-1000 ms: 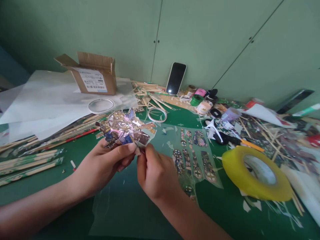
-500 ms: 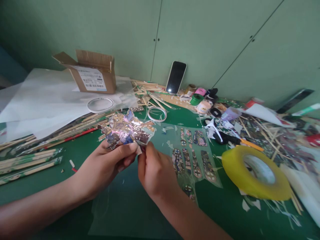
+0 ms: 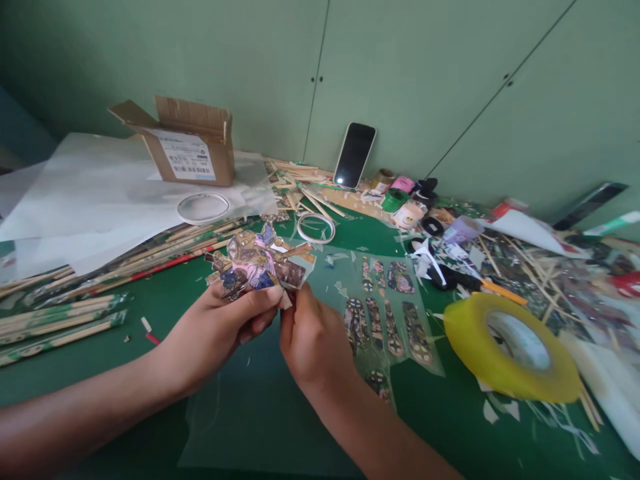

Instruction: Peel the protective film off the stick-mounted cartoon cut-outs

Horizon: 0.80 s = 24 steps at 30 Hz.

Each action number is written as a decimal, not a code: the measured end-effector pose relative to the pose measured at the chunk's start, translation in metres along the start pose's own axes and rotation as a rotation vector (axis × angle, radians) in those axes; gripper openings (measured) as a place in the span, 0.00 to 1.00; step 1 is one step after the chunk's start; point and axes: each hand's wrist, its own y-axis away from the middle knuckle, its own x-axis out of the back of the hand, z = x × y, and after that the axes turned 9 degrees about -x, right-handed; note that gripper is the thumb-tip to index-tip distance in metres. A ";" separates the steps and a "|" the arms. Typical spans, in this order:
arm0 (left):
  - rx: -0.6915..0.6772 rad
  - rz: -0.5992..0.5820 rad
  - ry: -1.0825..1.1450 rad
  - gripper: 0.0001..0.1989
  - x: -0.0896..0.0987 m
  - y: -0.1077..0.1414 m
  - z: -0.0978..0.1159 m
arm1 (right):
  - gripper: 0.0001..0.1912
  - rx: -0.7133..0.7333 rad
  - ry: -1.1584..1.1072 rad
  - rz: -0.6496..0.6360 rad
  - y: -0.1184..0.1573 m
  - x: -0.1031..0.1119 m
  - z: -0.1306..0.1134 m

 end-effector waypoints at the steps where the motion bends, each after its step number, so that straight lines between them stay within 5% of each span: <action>1: -0.004 0.002 0.005 0.18 -0.001 0.000 0.000 | 0.14 0.004 0.008 0.004 0.000 0.000 0.000; 24: -0.006 -0.004 0.005 0.15 0.001 0.001 0.006 | 0.10 -0.038 -0.230 -0.076 0.001 0.004 0.003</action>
